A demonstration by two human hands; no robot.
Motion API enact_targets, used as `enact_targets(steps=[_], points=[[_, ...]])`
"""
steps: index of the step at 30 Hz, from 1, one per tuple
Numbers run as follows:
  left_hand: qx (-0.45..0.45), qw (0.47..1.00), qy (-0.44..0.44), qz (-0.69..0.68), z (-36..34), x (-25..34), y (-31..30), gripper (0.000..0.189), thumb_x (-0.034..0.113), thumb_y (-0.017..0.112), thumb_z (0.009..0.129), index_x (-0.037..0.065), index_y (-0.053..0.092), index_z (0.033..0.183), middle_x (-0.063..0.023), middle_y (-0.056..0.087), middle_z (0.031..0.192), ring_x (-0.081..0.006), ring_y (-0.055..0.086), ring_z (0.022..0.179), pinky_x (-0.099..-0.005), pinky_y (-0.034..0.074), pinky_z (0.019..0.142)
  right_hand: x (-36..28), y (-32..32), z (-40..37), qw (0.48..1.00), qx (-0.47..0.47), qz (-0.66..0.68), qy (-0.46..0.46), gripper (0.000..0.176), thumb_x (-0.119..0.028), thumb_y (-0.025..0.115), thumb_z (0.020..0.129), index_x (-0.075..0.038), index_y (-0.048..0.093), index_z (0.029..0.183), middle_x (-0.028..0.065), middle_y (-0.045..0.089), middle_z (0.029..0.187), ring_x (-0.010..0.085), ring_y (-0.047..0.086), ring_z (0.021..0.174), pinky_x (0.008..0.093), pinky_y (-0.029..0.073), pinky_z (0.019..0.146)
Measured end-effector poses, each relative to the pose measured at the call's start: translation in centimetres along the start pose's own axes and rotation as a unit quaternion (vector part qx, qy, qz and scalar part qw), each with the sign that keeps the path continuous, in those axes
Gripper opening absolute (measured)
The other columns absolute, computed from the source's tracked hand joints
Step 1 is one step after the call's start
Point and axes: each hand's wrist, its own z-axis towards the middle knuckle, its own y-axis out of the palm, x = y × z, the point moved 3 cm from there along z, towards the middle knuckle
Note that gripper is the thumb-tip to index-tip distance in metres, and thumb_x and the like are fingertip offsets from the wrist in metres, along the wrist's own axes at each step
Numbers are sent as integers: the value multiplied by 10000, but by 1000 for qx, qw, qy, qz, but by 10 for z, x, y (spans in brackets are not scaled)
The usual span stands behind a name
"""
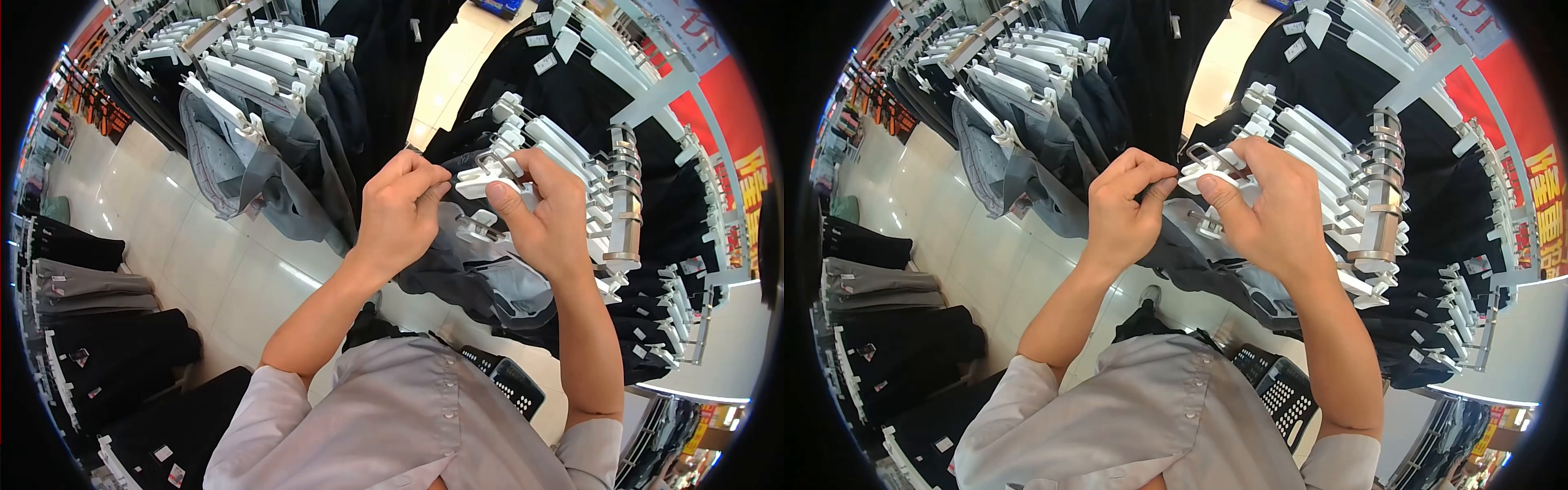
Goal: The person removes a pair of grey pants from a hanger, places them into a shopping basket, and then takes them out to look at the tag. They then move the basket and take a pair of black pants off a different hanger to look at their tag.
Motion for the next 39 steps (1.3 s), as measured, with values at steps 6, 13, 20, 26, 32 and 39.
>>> enact_targets(steps=[6,13,20,26,32,39], points=[[40,998,41,5,7,5,1,64,-50,670,781,-22,663,837,-76,582,750,-167,557,650,-260,414,554,3,-1,-4,999,15,-47,-12,296,-184,747,757,39,613,900,153,609,738,314,590,624,363,460,577],[40,995,87,-12,20,16,6,57,-45,676,785,-25,655,833,-64,573,754,-152,531,636,-251,395,533,8,-1,-9,1000,12,-23,-18,324,-195,763,740,41,607,897,170,618,748,345,606,629,376,469,560],[7,997,72,-14,18,11,2,68,-53,677,779,-28,655,838,-66,568,753,-151,526,638,-251,390,530,15,4,-10,999,25,-21,-28,333,-210,760,728,33,619,905,177,635,746,359,623,637,395,487,576],[-11,996,86,-9,24,13,3,69,-61,673,779,-31,653,838,-61,573,763,-135,512,622,-241,382,529,17,2,-10,1000,17,-11,-14,359,-234,763,725,31,632,929,184,647,754,354,637,663,394,502,593],[-15,999,30,-35,23,10,4,77,-87,654,779,-31,653,831,-33,581,778,-68,482,621,-202,340,519,16,2,-13,999,21,-20,-14,350,-253,763,729,14,626,908,167,641,737,345,635,663,401,494,593],[-57,996,0,-70,23,8,-1,79,-88,655,771,-37,654,832,-50,591,797,-94,518,649,-212,374,547,14,3,-14,999,28,-31,-18,341,-269,755,732,-2,613,890,140,626,705,335,627,667,412,478,594]])
